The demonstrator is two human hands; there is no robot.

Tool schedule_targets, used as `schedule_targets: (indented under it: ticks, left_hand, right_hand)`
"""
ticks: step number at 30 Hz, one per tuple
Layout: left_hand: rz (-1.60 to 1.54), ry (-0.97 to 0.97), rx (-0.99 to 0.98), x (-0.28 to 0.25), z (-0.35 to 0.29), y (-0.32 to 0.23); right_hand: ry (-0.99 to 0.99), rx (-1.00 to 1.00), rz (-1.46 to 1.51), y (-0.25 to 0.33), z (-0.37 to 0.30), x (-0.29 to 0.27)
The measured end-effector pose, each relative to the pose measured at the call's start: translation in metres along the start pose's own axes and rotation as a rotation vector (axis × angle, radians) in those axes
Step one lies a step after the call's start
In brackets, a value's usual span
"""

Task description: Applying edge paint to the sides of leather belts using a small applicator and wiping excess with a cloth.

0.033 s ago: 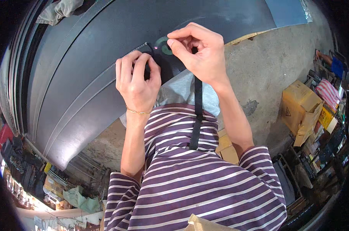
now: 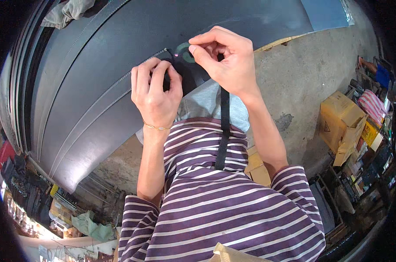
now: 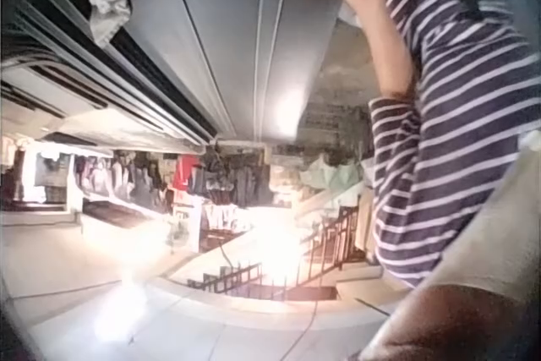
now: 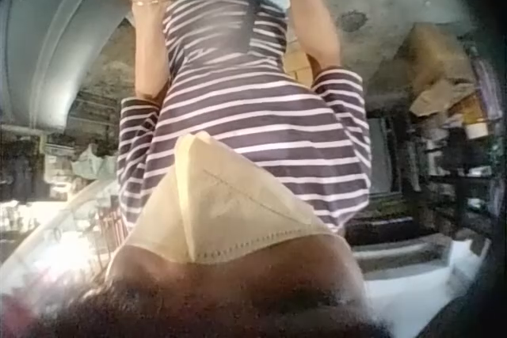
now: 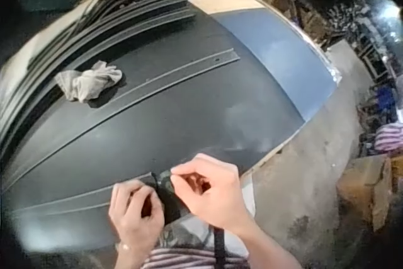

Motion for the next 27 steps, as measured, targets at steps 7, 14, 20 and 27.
schedule_targets:
  ticks: [7,14,20,27]
  left_hand:
    - [-0.063,-0.042,-0.050,0.0010,0.0022,0.0018]
    - [-0.087,-0.039,-0.089,-0.0015,-0.0002,0.0020]
    - [-0.062,-0.059,-0.072,0.0007,0.0005,0.0029]
    - [-0.060,-0.076,-0.073,0.0025,0.0015,0.0027]
  right_hand:
    - [0.107,-0.097,-0.179,0.0060,0.0062,-0.0014]
    - [0.106,-0.153,-0.196,0.0025,0.0053,0.0009]
    - [0.104,-0.165,-0.198,0.0015,0.0056,0.0004]
    - [0.035,0.056,0.016,0.0049,0.0064,0.0017]
Point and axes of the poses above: each hand's wrist, its own z-axis towards the middle knuckle, its own x-axis out of the palm, y = z × x, the point moved 1 cm from there along z, towards the middle knuckle, and after that the axes turned 3 degrees about -x, right-handed, at the moved point
